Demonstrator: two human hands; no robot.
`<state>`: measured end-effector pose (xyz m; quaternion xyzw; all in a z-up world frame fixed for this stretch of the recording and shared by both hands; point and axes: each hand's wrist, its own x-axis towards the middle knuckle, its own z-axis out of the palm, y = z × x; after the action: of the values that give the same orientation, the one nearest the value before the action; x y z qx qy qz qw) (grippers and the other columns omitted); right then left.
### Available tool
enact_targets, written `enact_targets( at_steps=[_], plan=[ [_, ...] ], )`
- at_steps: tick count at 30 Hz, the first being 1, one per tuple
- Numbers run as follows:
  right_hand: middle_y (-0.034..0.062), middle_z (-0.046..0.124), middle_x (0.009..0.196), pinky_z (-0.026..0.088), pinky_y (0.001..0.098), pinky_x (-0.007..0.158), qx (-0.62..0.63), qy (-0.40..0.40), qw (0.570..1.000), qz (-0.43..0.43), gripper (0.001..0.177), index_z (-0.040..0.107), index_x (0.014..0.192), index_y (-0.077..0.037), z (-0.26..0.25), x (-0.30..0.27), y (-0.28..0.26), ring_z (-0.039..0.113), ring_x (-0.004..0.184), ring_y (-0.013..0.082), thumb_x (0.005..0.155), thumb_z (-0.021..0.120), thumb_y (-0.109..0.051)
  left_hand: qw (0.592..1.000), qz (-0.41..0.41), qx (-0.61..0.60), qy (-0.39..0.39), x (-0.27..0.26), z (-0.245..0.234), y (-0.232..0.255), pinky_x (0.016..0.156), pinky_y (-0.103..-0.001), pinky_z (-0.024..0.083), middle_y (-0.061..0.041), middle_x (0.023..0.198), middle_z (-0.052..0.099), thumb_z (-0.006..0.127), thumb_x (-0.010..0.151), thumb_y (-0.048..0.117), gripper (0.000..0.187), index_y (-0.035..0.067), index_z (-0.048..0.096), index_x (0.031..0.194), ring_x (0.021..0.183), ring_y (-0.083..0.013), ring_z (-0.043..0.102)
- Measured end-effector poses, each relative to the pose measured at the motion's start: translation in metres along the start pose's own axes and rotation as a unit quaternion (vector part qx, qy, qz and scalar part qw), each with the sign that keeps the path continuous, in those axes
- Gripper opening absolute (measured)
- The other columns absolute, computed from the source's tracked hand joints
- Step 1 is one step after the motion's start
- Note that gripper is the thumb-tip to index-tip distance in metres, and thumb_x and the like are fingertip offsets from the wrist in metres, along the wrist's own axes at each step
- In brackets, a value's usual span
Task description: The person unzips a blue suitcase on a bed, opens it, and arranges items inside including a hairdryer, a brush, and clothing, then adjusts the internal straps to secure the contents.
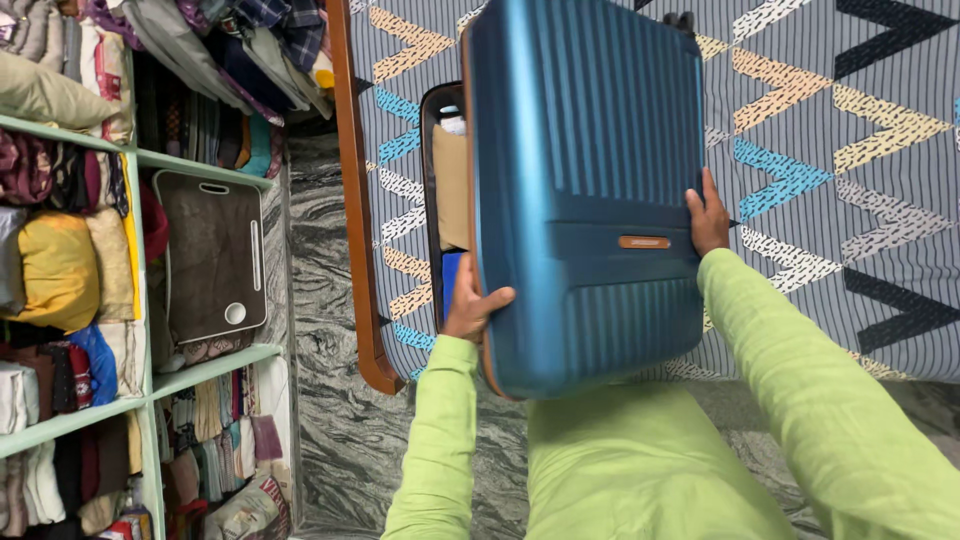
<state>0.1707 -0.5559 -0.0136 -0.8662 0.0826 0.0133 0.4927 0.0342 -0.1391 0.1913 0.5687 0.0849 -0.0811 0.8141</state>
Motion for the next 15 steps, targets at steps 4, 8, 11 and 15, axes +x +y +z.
enact_targets(
  at_steps=[4,8,11,15],
  plan=[
    [0.0198,0.03,0.169,0.022,0.04,0.126,0.076,-0.032,0.997,-0.011,0.057,0.029,0.163,-0.005,-0.005,0.007,0.016,0.027,0.157,0.0328,0.112,0.037,-0.03,0.999,-0.001,-0.046,-0.006,0.002,0.072,0.022,0.102,-0.039,0.054,-0.013,0.126,0.064,0.087,0.081,0.01,0.076,0.001,0.043,0.142,0.115,-0.0216,0.065],
    [0.0137,0.028,0.17,0.023,0.0378,0.124,0.146,-0.094,0.985,0.008,0.062,0.025,0.164,-0.006,-0.018,-0.002,0.019,0.026,0.156,0.0277,0.111,0.033,-0.038,0.999,0.008,-0.048,-0.016,-0.004,0.136,0.036,0.097,-0.038,0.058,-0.013,0.125,0.065,0.083,0.082,0.008,0.073,0.003,0.042,0.142,0.111,-0.0217,0.068],
    [0.0092,0.026,0.169,0.025,0.0368,0.12,0.225,-0.145,0.961,0.06,0.067,0.022,0.165,-0.007,-0.042,-0.022,0.017,0.028,0.153,0.0242,0.11,0.031,-0.045,0.998,0.0,-0.051,-0.036,-0.006,0.182,0.031,0.096,-0.04,0.06,-0.015,0.124,0.065,0.081,0.085,0.006,0.063,0.002,0.044,0.135,0.11,-0.0235,0.069],
    [0.0114,0.033,0.166,0.028,0.0341,0.12,0.223,-0.183,0.957,0.033,0.067,0.026,0.163,-0.003,-0.084,-0.033,0.02,0.033,0.15,0.0209,0.112,0.032,-0.048,0.997,0.038,-0.008,-0.073,-0.002,0.243,0.011,0.095,-0.037,0.061,-0.013,0.12,0.066,0.081,0.088,0.011,0.054,0.003,0.045,0.128,0.107,-0.0208,0.07]
  ],
)
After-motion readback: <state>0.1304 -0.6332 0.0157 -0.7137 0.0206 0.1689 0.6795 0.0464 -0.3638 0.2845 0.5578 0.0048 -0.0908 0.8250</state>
